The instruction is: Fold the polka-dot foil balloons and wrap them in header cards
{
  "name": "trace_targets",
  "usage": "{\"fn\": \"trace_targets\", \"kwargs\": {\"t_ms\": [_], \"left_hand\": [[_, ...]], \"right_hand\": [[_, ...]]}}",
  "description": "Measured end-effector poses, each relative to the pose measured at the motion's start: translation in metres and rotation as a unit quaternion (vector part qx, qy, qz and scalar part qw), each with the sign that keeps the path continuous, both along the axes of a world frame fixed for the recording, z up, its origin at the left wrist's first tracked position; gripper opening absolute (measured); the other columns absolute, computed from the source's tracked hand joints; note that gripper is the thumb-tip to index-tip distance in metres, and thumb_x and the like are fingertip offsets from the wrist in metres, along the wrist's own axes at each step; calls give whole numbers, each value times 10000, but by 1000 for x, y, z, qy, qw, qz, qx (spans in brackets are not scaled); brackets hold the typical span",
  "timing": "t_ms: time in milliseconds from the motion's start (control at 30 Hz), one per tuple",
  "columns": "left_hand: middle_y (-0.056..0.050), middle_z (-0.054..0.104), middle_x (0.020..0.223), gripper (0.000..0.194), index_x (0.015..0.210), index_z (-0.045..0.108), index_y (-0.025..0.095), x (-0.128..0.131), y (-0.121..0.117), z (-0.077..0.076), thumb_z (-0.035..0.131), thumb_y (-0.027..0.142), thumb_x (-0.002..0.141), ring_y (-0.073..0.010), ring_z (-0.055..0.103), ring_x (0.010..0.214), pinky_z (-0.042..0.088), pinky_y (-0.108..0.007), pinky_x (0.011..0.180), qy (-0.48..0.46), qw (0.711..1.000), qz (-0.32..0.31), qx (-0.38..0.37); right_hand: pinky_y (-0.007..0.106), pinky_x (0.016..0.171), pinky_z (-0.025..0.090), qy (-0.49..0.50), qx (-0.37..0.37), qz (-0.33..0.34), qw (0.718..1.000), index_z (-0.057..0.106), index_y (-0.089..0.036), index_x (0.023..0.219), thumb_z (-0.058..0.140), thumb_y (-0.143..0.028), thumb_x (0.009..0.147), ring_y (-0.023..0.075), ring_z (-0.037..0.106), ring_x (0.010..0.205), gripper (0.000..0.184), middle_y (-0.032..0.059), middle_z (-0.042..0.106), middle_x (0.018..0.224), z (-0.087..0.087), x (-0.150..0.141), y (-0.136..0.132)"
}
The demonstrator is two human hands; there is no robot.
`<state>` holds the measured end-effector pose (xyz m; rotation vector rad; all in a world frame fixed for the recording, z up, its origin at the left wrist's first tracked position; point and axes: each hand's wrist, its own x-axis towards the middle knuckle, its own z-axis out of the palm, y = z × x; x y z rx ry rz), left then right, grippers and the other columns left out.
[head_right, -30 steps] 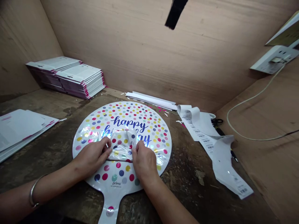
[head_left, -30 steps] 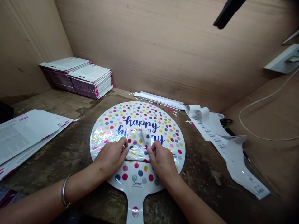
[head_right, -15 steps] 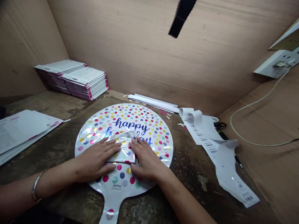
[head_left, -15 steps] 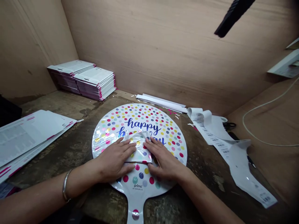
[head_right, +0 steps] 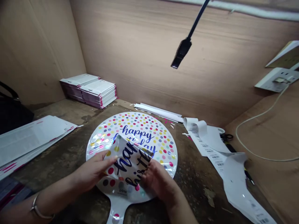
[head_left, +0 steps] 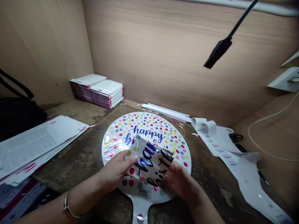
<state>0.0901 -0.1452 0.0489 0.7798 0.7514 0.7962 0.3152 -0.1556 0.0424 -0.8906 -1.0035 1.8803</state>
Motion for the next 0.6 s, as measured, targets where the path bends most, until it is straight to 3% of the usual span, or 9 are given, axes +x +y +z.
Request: {"fn": "trace_targets", "kwargs": {"t_ms": [100, 233, 400, 500, 600], "left_hand": [[-67, 692, 839, 459, 1144, 558, 157, 6, -14, -8, 656, 423, 783, -215, 677, 689, 549, -391, 690, -26, 1000, 11, -13], [-70, 686, 862, 443, 1096, 576, 144, 4, -15, -9, 664, 431, 770, -216, 670, 729, 538, -368, 702, -13, 1000, 22, 15], [-38, 652, 831, 383, 956, 587, 144, -4, 8, -7, 670, 449, 739, -168, 624, 734, 499, -273, 673, 118, 973, 112, 161], [-6, 596, 674, 328, 801, 564, 138, -1, 20, -8, 608, 460, 763, -126, 567, 599, 447, -225, 559, 178, 949, 153, 208], [-20, 623, 716, 322, 930, 583, 148, -25, 27, -4, 608, 422, 763, -158, 594, 664, 465, -257, 615, 222, 925, 191, 242]], "right_hand": [[467, 830, 494, 71, -20, 41, 996, 614, -220, 1162, 770, -511, 577, 339, 616, 1024, 672, 135, 648, 1155, -4, -18, -6], [475, 864, 482, 48, -71, -78, 993, 590, -178, 1175, 762, -374, 661, 304, 648, 976, 577, 126, 701, 1039, -3, -37, -8], [465, 818, 514, -20, -102, -162, 981, 571, -162, 1188, 753, -391, 677, 301, 671, 915, 589, 115, 722, 976, -7, -54, -20], [455, 824, 520, -101, -72, -178, 976, 600, -168, 1163, 755, -420, 655, 320, 649, 972, 588, 113, 715, 1009, -16, -60, -28], [442, 857, 517, -221, 21, -214, 951, 654, -218, 1095, 734, -426, 650, 339, 593, 1082, 499, 79, 702, 1064, -27, -56, -30]]}}
